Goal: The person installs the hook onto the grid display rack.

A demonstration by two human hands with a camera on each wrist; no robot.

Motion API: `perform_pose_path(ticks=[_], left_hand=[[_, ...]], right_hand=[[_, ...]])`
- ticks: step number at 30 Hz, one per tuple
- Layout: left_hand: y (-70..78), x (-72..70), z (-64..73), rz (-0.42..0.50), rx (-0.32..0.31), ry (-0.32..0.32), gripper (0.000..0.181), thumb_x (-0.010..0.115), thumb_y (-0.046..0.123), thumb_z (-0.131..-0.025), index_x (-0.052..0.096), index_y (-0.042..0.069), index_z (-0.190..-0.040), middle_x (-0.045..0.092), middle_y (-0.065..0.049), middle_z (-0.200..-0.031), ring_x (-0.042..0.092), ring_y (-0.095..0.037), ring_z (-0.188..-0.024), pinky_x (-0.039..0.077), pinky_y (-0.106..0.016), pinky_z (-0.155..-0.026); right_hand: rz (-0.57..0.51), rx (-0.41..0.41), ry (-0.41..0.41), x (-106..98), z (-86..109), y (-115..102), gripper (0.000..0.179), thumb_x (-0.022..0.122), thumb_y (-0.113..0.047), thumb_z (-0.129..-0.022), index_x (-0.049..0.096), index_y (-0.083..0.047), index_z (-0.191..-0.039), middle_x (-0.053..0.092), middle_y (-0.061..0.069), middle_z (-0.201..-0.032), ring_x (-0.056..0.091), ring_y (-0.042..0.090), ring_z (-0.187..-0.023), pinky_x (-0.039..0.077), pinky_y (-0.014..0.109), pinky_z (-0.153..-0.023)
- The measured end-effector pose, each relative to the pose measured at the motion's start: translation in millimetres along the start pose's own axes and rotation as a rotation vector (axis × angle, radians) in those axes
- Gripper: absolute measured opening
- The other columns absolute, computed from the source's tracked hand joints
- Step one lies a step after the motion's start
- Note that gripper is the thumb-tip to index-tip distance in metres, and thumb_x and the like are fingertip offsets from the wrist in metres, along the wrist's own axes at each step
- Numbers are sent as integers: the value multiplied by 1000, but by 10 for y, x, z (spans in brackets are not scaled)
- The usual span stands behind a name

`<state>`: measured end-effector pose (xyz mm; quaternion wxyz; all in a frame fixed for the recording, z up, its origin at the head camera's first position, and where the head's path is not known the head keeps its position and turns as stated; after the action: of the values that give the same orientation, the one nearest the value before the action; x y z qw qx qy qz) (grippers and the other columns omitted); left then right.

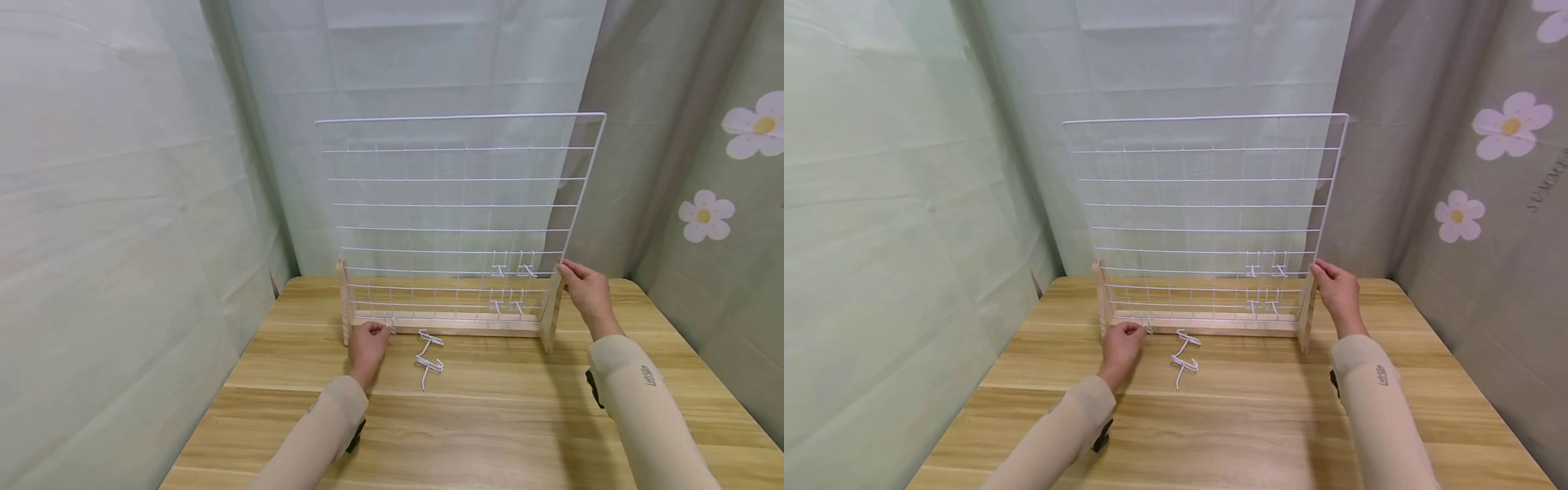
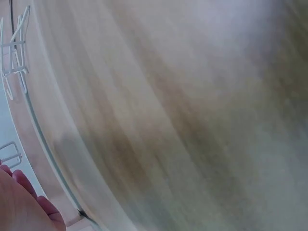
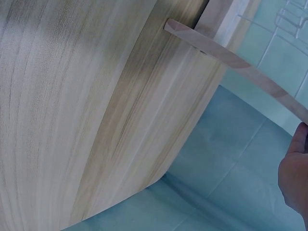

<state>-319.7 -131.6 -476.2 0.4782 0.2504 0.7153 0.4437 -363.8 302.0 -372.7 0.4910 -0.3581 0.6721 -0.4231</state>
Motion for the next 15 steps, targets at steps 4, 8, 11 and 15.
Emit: perform_pose_path(ticks=[4, 8, 11, 15], left_hand=[[17, -15, -16, 7, -17, 25, 8, 71, 18, -83, 72, 10, -84, 66, 1, -76, 58, -16, -69, 45, -32, -66], [42, -28, -43, 4, -29, 63, 9, 70, 19, -84, 72, 11, -84, 66, 0, -77, 59, -18, -71, 45, -34, -67], [70, -38, -73, -5, -21, 95, 9, 70, 19, -84, 72, 10, -85, 68, -1, -79, 60, -19, -73, 46, -36, -69], [107, -51, -114, -6, -28, 128, 12, 71, 22, -85, 73, 10, -86, 68, -2, -82, 61, -22, -76, 46, -38, -70]], right_hand=[[-1, 2, 3, 0, -6, 5, 54, 50, -40, -103, 52, -3, -143, 52, 19, -142, 57, 22, -119, 49, 29, -95], [-4, 5, 4, 2, -7, 8, 55, 51, -40, -103, 52, -3, -143, 52, 18, -142, 56, 23, -120, 49, 29, -95], [-2, 6, 3, 2, -6, 10, 55, 51, -40, -103, 52, -3, -143, 52, 18, -142, 56, 22, -119, 48, 30, -96], [0, 2, 2, -1, -1, 6, 55, 50, -40, -103, 51, -3, -143, 52, 19, -142, 58, 16, -114, 49, 29, -96]])
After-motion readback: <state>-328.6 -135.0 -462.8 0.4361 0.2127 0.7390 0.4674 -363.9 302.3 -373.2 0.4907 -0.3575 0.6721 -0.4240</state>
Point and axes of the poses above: each hand's wrist, its own z-axis away from the middle knuckle, its own x-axis out of the palm, y = z × x, the point moved 4 cm from there along -z, towards the middle knuckle
